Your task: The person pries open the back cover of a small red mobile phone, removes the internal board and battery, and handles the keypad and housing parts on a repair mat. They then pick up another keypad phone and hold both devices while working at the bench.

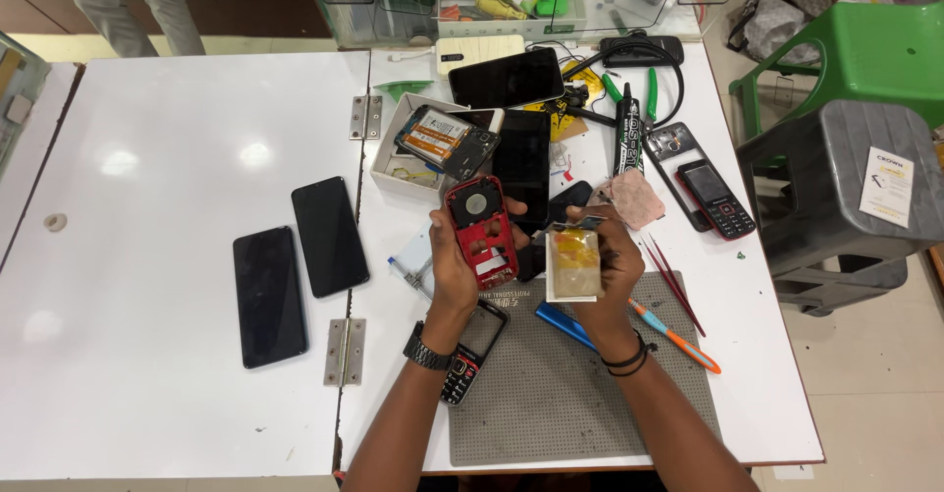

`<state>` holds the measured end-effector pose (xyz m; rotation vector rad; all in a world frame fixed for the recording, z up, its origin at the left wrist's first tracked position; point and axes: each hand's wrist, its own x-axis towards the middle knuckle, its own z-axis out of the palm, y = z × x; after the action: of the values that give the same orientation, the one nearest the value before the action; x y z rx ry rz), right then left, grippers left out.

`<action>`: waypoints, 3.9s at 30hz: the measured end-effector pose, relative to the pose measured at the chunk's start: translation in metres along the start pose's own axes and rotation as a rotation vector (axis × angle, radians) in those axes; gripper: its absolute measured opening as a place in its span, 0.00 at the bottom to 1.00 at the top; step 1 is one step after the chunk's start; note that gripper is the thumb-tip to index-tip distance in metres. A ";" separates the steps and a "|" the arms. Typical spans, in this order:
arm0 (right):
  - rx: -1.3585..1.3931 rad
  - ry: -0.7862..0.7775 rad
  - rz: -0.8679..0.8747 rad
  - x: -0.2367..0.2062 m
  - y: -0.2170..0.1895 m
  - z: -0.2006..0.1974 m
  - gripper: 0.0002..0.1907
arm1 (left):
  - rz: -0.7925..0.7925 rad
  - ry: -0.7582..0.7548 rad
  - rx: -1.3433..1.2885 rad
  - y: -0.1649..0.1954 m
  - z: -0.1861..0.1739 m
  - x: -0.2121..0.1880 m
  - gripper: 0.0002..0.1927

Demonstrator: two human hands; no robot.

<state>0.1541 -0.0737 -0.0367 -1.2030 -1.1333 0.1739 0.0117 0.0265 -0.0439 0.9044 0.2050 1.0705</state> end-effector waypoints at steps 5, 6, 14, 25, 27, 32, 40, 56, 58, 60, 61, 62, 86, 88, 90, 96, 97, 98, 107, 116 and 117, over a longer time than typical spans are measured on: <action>0.187 -0.015 0.034 -0.004 0.008 0.002 0.18 | -0.006 -0.002 -0.030 0.001 0.000 -0.002 0.43; 0.226 -0.011 0.055 -0.005 0.010 0.002 0.18 | -0.008 -0.001 -0.035 0.001 0.000 -0.002 0.43; 0.178 -0.002 0.089 -0.002 0.006 -0.001 0.17 | -0.023 -0.007 -0.022 0.000 -0.001 -0.002 0.44; 0.231 -0.044 0.171 0.003 -0.005 0.004 0.11 | -0.040 -0.004 0.027 0.001 0.003 -0.002 0.44; 0.229 -0.046 0.173 0.003 -0.005 0.004 0.10 | -0.063 0.015 0.034 0.002 0.005 -0.002 0.43; 0.287 -0.092 0.275 0.003 -0.003 -0.001 0.10 | -0.070 0.049 0.113 0.006 0.009 -0.001 0.43; 0.519 -0.055 0.350 0.003 0.014 -0.009 0.07 | -0.067 0.070 0.131 0.007 0.009 0.000 0.38; 0.513 -0.138 0.455 0.001 0.017 -0.004 0.18 | -0.127 0.061 -0.121 -0.003 0.000 0.000 0.35; 0.394 -0.114 0.366 0.003 0.011 -0.002 0.19 | -0.132 0.065 -0.108 -0.004 0.001 0.000 0.36; 0.211 -0.066 0.222 0.003 0.003 -0.001 0.20 | -0.141 0.069 -0.094 -0.005 0.002 0.001 0.36; 0.266 -0.058 0.230 0.002 -0.001 -0.002 0.22 | -0.122 0.049 -0.057 -0.005 0.002 0.000 0.36; 0.320 -0.051 0.237 0.001 -0.006 -0.003 0.25 | -0.103 0.030 -0.021 -0.005 0.003 0.000 0.36; -0.125 -0.605 0.040 0.023 -0.038 -0.001 0.33 | -0.041 -0.100 0.284 0.010 0.014 0.002 0.35; -0.167 -0.597 0.022 0.022 -0.037 -0.001 0.36 | -0.051 -0.098 0.281 0.011 0.014 0.002 0.35; -0.195 -0.593 0.002 0.021 -0.037 -0.002 0.41 | -0.061 -0.092 0.269 0.010 0.014 0.001 0.35; -0.238 -0.583 0.023 0.020 -0.036 -0.001 0.43 | -0.049 -0.086 0.229 0.007 0.013 0.001 0.34; -0.236 -0.572 0.012 0.020 -0.037 -0.001 0.43 | -0.050 -0.091 0.228 0.007 0.012 0.002 0.34; -0.234 -0.562 0.000 0.020 -0.037 0.000 0.44 | -0.050 -0.097 0.226 0.007 0.012 0.002 0.34; -0.231 -0.499 0.090 0.020 -0.040 0.000 0.44 | -0.064 -0.065 0.302 0.006 0.010 -0.001 0.36; 0.176 -0.214 0.388 0.005 -0.008 0.004 0.21 | -0.117 0.156 0.164 -0.009 0.008 -0.004 0.33; 0.185 -0.187 0.441 0.003 -0.005 0.004 0.20 | -0.134 0.202 0.154 -0.011 0.010 -0.005 0.33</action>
<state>0.1506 -0.0715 -0.0311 -1.2745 -0.9723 0.7237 0.0218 0.0150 -0.0470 0.9058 0.5148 1.0309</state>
